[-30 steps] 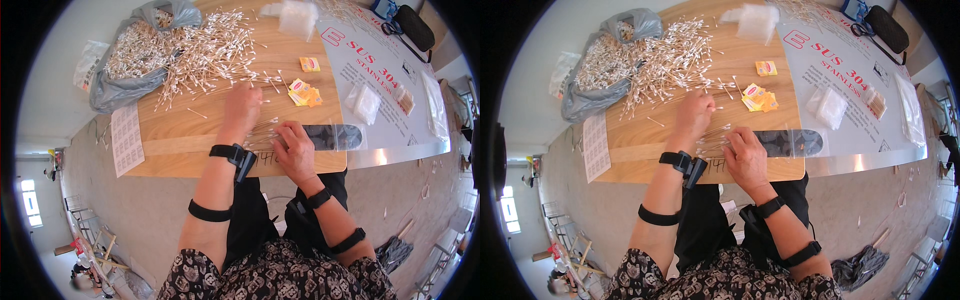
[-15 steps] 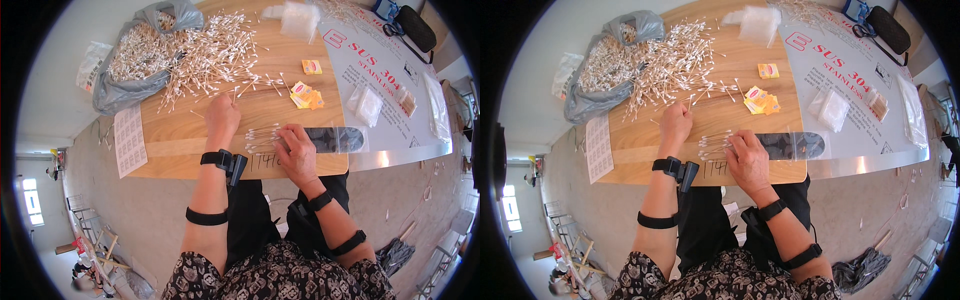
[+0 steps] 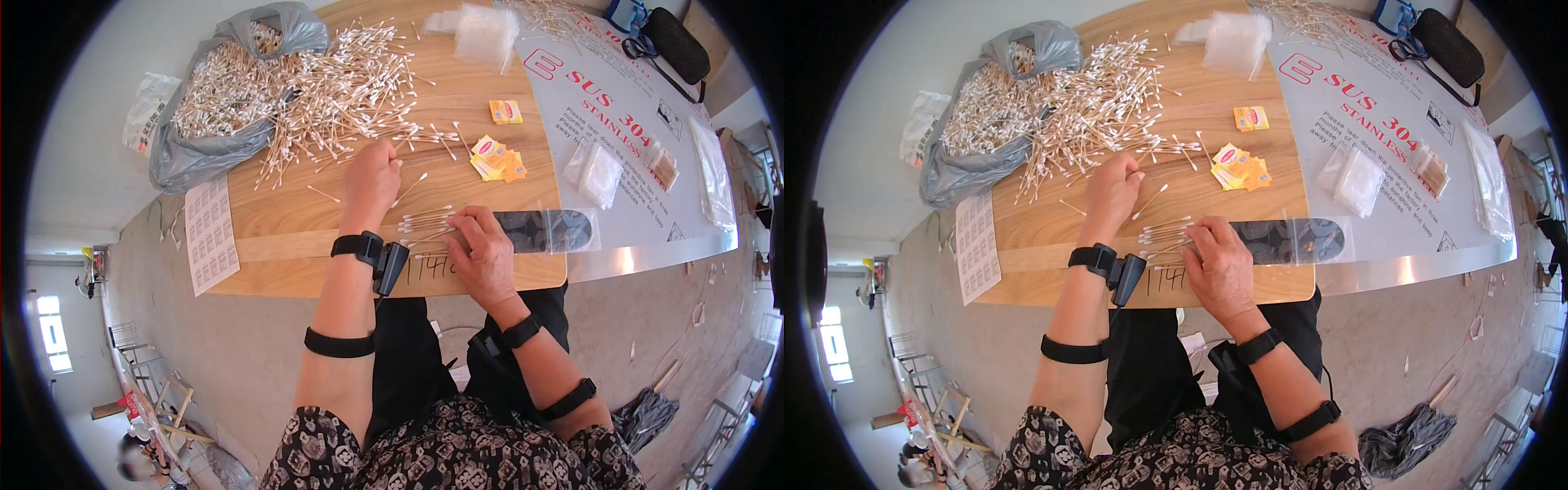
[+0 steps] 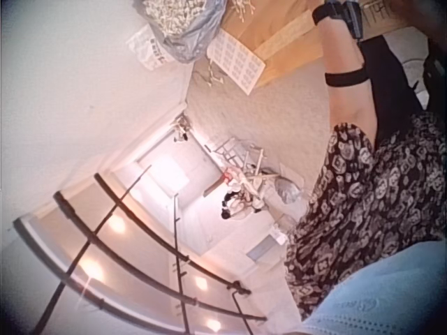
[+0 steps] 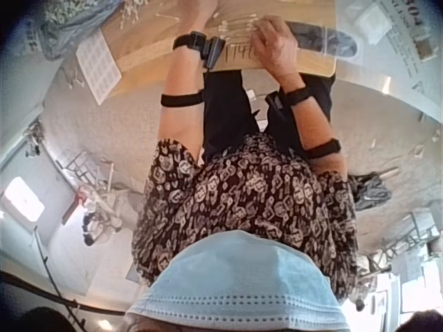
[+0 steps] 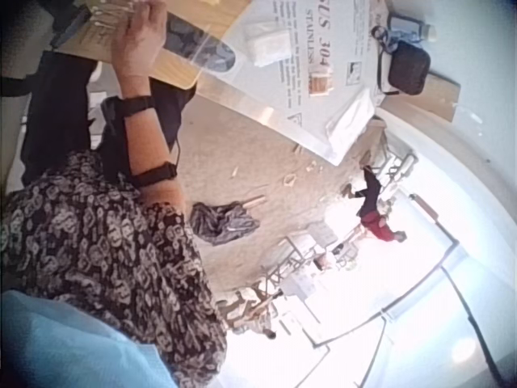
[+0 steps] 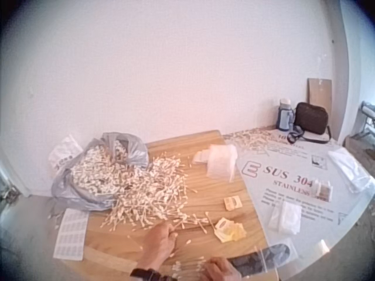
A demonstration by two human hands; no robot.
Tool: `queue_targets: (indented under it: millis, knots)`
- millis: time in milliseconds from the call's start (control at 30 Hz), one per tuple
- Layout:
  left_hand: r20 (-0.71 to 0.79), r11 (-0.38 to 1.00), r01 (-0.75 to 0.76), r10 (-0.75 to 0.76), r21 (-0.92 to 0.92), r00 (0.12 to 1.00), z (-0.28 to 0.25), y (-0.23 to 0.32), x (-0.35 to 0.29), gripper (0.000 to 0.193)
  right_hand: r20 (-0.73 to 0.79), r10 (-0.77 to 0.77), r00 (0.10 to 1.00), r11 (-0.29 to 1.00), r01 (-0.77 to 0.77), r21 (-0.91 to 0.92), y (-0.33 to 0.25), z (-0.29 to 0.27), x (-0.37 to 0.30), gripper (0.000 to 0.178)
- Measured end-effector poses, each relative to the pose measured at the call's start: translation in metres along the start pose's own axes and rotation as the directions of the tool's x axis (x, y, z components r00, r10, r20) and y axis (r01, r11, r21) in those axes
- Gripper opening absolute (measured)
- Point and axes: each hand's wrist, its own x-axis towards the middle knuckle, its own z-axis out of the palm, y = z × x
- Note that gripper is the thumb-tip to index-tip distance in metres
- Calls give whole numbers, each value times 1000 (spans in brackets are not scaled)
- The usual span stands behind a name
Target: Organize cotton swabs and place them into small plastic bags.
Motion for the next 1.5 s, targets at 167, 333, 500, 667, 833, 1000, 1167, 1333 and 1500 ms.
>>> queue_targets:
  millis: [167, 333, 500, 667, 833, 1000, 1167, 1333, 1500]
  knots:
    - [207, 997, -1, -15, 78, 978, 0, 0, -3, 15, -1, 11, 1000, 1000, -11, 5, 3, -1, -1, 23]
    - [-94, 999, 10, -14, -43, 995, 8, -2, -7, 14, -5, -16, 1000, 1000, 16, -11, 2, 0, 0, 23]
    - [104, 996, 2, -11, 85, 995, -1, 1, 6, 12, -17, -17, 1000, 1000, 17, -2, 0, 1, 1, 23]
    - [358, 999, -12, -4, 43, 934, -16, 1, -4, 10, -3, -8, 1000, 1000, 8, -6, 4, 0, 0, 23]
    - [421, 995, 9, 32, -95, 906, -24, -8, -12, 10, -8, -16, 1000, 1000, 16, -9, 3, 1, -1, 25]
    - [367, 985, 68, -5, -158, 930, -21, 3, -21, 9, -1, 7, 1000, 1000, -7, -1, 4, 0, -1, 24]
    - [244, 975, -172, 202, -140, 948, -10, 15, -43, 9, -16, 32, 999, 999, -32, 30, 3, 0, -1, 23]
    - [151, 977, -129, 155, -167, 976, -5, 9, -45, 10, -15, 17, 1000, 999, -17, 40, 1, 0, 0, 22]
    - [248, 977, -157, 189, -141, 950, -11, 13, -38, 7, -5, 31, 1000, 999, -31, 27, 4, -1, -1, 22]
